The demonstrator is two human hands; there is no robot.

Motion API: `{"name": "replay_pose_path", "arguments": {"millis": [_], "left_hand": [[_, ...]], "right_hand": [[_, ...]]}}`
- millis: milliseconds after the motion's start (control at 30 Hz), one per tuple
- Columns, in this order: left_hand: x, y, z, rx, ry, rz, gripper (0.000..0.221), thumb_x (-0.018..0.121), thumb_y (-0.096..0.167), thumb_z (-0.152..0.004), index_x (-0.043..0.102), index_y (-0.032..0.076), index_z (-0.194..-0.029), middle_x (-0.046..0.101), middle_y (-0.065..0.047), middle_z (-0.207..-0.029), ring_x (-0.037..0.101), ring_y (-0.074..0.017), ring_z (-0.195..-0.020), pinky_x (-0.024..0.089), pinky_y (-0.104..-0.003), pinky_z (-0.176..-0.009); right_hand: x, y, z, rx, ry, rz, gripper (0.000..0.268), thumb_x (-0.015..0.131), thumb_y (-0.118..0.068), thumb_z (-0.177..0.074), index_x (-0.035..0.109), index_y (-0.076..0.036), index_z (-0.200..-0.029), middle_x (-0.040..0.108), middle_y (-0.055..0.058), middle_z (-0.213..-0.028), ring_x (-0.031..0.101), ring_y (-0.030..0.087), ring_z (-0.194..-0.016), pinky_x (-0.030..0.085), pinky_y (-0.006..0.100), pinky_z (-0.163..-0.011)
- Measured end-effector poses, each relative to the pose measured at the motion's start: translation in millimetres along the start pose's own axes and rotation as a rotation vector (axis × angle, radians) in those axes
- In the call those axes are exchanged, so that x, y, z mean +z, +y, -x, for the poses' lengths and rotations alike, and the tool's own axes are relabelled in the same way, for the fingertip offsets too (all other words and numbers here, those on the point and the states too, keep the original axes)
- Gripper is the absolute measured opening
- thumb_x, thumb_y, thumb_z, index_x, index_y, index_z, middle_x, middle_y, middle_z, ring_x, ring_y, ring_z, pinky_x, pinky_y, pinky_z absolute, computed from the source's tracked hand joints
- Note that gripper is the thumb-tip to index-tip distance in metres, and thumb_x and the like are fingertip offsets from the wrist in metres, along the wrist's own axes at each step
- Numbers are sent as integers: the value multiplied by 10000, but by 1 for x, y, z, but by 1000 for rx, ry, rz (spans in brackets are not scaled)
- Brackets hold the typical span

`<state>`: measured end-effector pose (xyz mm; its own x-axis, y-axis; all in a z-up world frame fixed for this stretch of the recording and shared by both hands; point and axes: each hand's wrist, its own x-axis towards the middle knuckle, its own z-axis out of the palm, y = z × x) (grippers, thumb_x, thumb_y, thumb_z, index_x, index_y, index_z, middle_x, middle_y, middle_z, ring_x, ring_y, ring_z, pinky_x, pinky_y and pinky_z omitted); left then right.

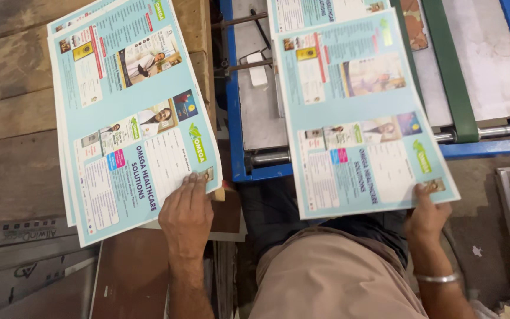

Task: The person operates a printing machine by feeding printed sheets into the rollers and placing processed sheets onto a wooden pallet by hand.

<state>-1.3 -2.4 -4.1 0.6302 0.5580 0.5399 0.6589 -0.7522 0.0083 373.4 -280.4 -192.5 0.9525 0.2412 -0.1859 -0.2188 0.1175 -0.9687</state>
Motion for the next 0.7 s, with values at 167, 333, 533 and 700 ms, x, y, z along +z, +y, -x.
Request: {"name": "replay_pose_path", "arguments": {"millis": [167, 333, 533, 700], "left_hand": [[1, 1, 4, -3, -5, -29, 223, 740, 30, -882, 745, 19, -1104, 771, -129, -1128, 743, -259, -1083, 599, -380, -916], [-5, 1, 1, -28, -29, 11, 260, 769, 70, -846, 746, 35, -1102, 770, -117, -1113, 742, -260, -1060, 587, -386, -882], [-20, 11, -6, -83, -133, 37, 379, 806, 123, -763, 745, 56, -1130, 752, -120, -1154, 706, -277, -1073, 568, -402, -894], [-36, 2, -16, -164, -264, 194, 439, 854, 209, -739, 748, 67, -1140, 749, -102, -1163, 680, -279, -1044, 556, -407, -871]], "right_hand": [[5, 17, 8, -70, -85, -68, 357, 639, 8, -1026, 548, 115, -1355, 631, 158, -1298, 636, 212, -1151, 537, 318, -1005], [37, 22, -29, -149, -129, -13, 359, 651, -36, -1027, 563, 123, -1337, 638, 150, -1277, 626, 204, -1137, 519, 325, -999], [84, 29, -76, -60, -53, -72, 454, 696, -67, -1037, 390, 69, -1343, 608, 131, -1299, 644, 204, -1182, 538, 332, -1036], [106, 4, -78, 285, -298, -175, 350, 566, -159, -1054, 526, 70, -1315, 658, 189, -1181, 703, 294, -1013, 617, 406, -838]]}}
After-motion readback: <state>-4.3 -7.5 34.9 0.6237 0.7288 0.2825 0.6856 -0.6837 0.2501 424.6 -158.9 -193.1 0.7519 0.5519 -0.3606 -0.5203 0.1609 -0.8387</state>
